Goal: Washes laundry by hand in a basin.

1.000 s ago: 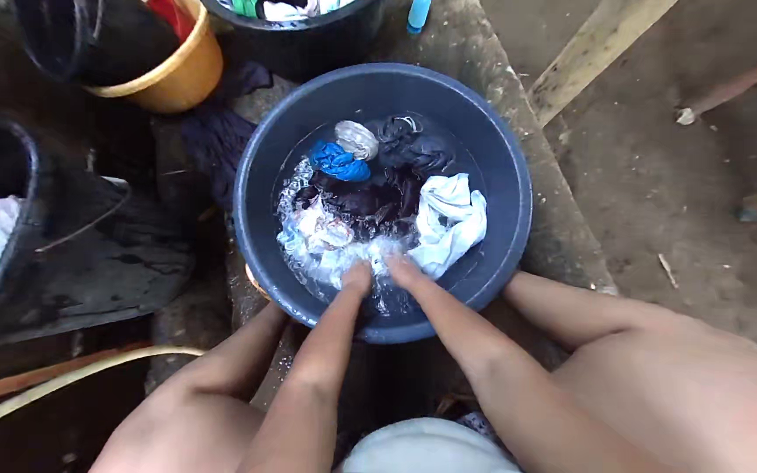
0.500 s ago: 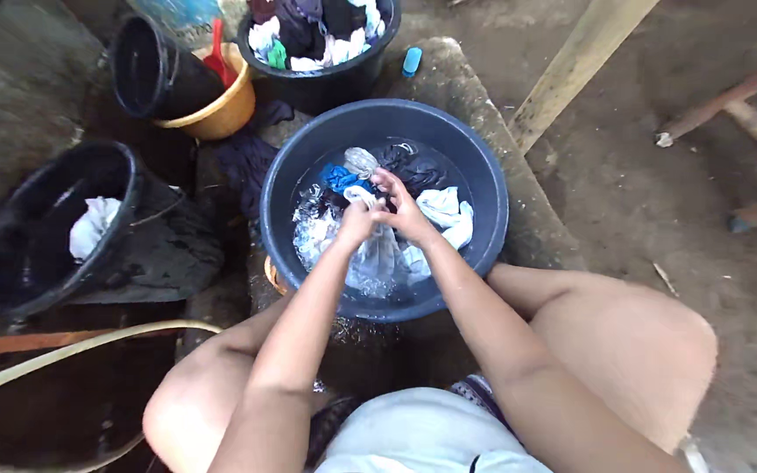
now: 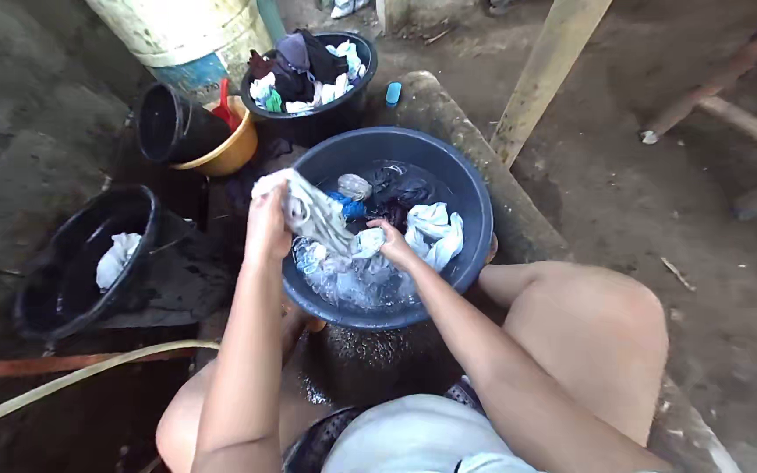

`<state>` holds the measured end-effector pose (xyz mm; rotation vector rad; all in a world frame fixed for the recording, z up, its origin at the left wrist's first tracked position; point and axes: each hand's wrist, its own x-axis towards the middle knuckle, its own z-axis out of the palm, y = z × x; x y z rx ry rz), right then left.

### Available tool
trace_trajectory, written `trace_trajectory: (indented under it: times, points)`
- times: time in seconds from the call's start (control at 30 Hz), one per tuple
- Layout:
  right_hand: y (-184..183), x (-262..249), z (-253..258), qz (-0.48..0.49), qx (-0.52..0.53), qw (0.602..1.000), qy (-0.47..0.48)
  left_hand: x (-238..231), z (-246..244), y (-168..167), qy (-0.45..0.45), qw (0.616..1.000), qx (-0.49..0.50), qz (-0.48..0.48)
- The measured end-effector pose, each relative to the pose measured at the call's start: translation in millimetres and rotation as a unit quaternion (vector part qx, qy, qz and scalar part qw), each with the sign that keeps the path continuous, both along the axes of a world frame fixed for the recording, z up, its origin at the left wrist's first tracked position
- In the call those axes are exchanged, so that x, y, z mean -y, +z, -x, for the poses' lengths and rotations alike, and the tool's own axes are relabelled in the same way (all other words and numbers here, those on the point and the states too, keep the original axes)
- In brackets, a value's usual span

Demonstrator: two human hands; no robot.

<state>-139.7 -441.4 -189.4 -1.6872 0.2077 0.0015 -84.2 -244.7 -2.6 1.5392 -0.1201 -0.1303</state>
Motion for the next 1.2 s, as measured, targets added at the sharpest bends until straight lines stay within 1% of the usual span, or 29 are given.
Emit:
trace_trajectory:
  times: [0.03, 0.07, 0.1, 0.13, 0.17, 0.2, 0.23, 0.27, 0.3, 0.37, 0.43, 0.5, 0.53, 0.6, 0.63, 0.67, 0.73, 0.8, 0.83, 0.87, 0.9, 0.93, 0.97, 1.0, 1.03, 1.1, 1.13, 1.17, 1.2]
  points:
    - [3, 4, 1, -0.01, 0.02, 1.0, -0.002, -9, -10, -32, 0.007, 0.996, -0.035, -0.08]
    - [3, 7, 0, -0.012, 0.042, 0.999, 0.003, -18, -20, -68, 0.001, 0.983, -0.074, -0.168]
    - [1, 9, -3, -0.01, 0.06, 0.998, 0.016, -28, -30, -107, -0.016, 0.961, -0.112, -0.253]
    - [0, 10, -4, -0.003, 0.07, 0.997, 0.03, -35, -38, -145, -0.046, 0.929, -0.145, -0.337]
    - [-2, 11, -6, 0.012, 0.07, 0.997, 0.042, -40, -42, -175, -0.089, 0.882, -0.174, -0.429]
    - [-7, 11, -8, 0.035, 0.059, 0.996, 0.049, -40, -43, -198, -0.137, 0.823, -0.194, -0.515]
    - [-17, 11, -11, 0.069, 0.037, 0.995, 0.055, -33, -39, -215, -0.18, 0.771, -0.198, -0.578]
    - [-30, 11, -13, 0.11, 0.009, 0.992, 0.06, -20, -31, -229, -0.201, 0.74, -0.192, -0.612]
    - [-47, 11, -15, 0.153, -0.027, 0.986, 0.064, -4, -22, -244, -0.206, 0.734, -0.186, -0.619]
    - [-82, 9, -17, 0.218, -0.116, 0.966, 0.074, 32, -3, -277, -0.22, 0.749, -0.18, -0.599]
    - [-119, 6, -22, 0.265, -0.197, 0.94, 0.086, 62, 12, -303, -0.273, 0.735, -0.192, -0.59]
    - [-146, 2, -26, 0.297, -0.251, 0.916, 0.094, 81, 22, -316, -0.312, 0.694, -0.222, -0.61]
    - [-152, -1, -30, 0.308, -0.287, 0.901, 0.108, 86, 23, -319, -0.34, 0.672, -0.231, -0.616]
    - [-153, -6, -35, 0.302, -0.355, 0.872, 0.148, 87, 18, -326, -0.405, 0.636, -0.216, -0.621]
    - [-156, -7, -37, 0.289, -0.383, 0.862, 0.166, 84, 13, -332, -0.43, 0.626, -0.205, -0.617]
    - [-159, -6, -38, 0.281, -0.4, 0.853, 0.181, 80, 6, -333, -0.445, 0.628, -0.199, -0.607]
    - [-172, 2, -43, 0.292, -0.407, 0.841, 0.205, 73, -7, -335, -0.447, 0.64, -0.171, -0.601]
    - [-177, 11, -44, 0.307, -0.393, 0.849, 0.174, 67, -15, -342, -0.445, 0.646, -0.179, -0.594]
    - [-174, 16, -43, 0.303, -0.394, 0.852, 0.163, 66, -17, -339, -0.456, 0.64, -0.197, -0.586]
    - [-169, 19, -43, 0.297, -0.397, 0.854, 0.155, 65, -20, -333, -0.464, 0.646, -0.213, -0.568]
    - [-164, 21, -45, 0.289, -0.396, 0.859, 0.145, 64, -24, -328, -0.453, 0.674, -0.222, -0.541]
    - [-156, 21, -47, 0.288, -0.385, 0.867, 0.133, 62, -26, -328, -0.42, 0.722, -0.229, -0.5]
    - [-143, 18, -48, 0.29, -0.368, 0.874, 0.125, 60, -24, -329, -0.366, 0.783, -0.252, -0.436]
    - [-124, 12, -45, 0.289, -0.343, 0.886, 0.12, 57, -18, -327, -0.312, 0.835, -0.29, -0.349]
    - [-103, 2, -39, 0.282, -0.307, 0.902, 0.11, 53, -10, -317, -0.267, 0.864, -0.343, -0.256]
    - [-59, -24, -22, 0.273, -0.23, 0.928, 0.107, 47, 13, -291, -0.174, 0.871, -0.446, -0.111]
    - [-38, -41, -12, 0.268, -0.194, 0.936, 0.118, 44, 25, -283, -0.13, 0.873, -0.468, -0.047]
    - [-18, -58, -2, 0.264, -0.16, 0.941, 0.138, 39, 39, -284, -0.102, 0.889, -0.446, 0.016]
    - [1, -76, 9, 0.259, -0.126, 0.943, 0.167, 31, 53, -293, -0.097, 0.92, -0.371, 0.076]
